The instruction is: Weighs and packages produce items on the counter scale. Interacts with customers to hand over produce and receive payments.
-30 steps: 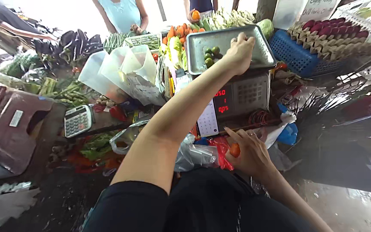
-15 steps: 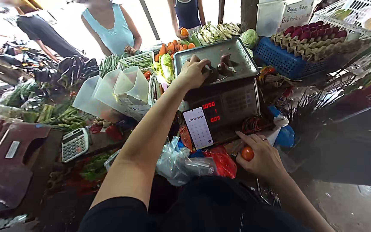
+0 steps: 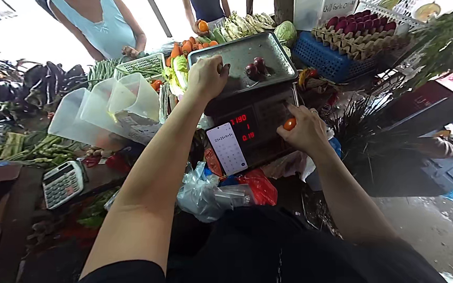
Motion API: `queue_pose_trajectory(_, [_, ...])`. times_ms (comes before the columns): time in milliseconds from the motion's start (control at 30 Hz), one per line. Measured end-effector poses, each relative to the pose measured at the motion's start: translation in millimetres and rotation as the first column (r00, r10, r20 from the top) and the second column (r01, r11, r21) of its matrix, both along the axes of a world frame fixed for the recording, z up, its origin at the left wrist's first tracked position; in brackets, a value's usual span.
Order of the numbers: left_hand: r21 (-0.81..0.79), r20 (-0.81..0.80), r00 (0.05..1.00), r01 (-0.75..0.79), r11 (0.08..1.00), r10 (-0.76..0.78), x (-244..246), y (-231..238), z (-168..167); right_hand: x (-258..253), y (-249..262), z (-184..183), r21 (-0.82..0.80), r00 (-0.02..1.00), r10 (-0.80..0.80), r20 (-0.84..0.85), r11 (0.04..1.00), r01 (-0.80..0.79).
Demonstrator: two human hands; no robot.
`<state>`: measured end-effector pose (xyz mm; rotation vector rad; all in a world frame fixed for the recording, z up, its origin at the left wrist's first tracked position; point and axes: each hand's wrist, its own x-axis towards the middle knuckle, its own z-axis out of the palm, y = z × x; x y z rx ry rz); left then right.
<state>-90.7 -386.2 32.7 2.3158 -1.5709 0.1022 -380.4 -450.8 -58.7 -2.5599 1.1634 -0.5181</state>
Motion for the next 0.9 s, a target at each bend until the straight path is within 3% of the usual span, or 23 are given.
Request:
queue_pose_trajectory(267, [-0.027,0.042,0.999,0.017,0.999,-0.016,-1.3,9.7,-2.0,3.7,-1.1,-1.6,0.089,0.998,-0.053,-0.036,0.994,0.056])
queue_pose_trajectory(333, [-0.114,-0.024,1.000,-0.005,0.993,0.002,0.5,10.2,0.7,0.4,-2.0,1.0,0.079,0.999,-0.034,-0.023,0.996,0.036])
queue_pose_trajectory(400, [-0.261,-0.209,0.978,-0.073,0.963,0.018,6.3,12.2,4.1,-2.6,-0.4,1.4,0.069,1.000,-0.012,-0.009,0.997,0.013])
queue_pose_trajectory(467, [-0.451,-0.542,0.839,-0.238,0.860,-0.052,12.2,17.5,7.5,-4.8,1.9,1.0,0.060,1.000,0.004,0.026,0.998,-0.005])
queue_pose_trajectory(533, [-0.517,-0.835,0.467,-0.487,0.704,-0.289,13.6,36.3,14.2,-4.7,1.2,0.5,0.055,0.999,0.006,0.041,0.998,-0.008])
queue_pose_trajectory(600, [-0.559,-0.768,0.098,-0.584,0.588,-0.633,26.4,67.4,9.6,-2.2,-4.7,0.4,0.072,1.000,-0.017,0.000,0.997,0.017])
queue_pose_trajectory(633, [-0.572,-0.664,-0.022,-0.629,0.527,-0.747,33.1,83.1,5.0,-0.1,-8.2,0.7,0.060,1.000,-0.024,-0.020,0.998,0.025])
queue_pose_trajectory(733, [-0.457,-0.466,-0.149,-0.803,0.382,-0.872,37.5,133.1,-14.8,4.8,-9.7,5.9,0.015,0.992,-0.017,-0.125,1.000,0.019])
queue_pose_trajectory(833, [-0.370,-0.419,-0.154,-0.871,0.323,-0.895,24.3,176.9,-38.7,4.3,-4.5,7.2,-0.003,0.982,-0.005,-0.191,1.000,0.004])
queue_pose_trajectory(900, [-0.302,-0.448,-0.120,-0.913,0.276,-0.886,8.2,197.7,-52.3,0.5,7.2,3.1,-0.002,0.990,0.024,-0.140,1.000,-0.024])
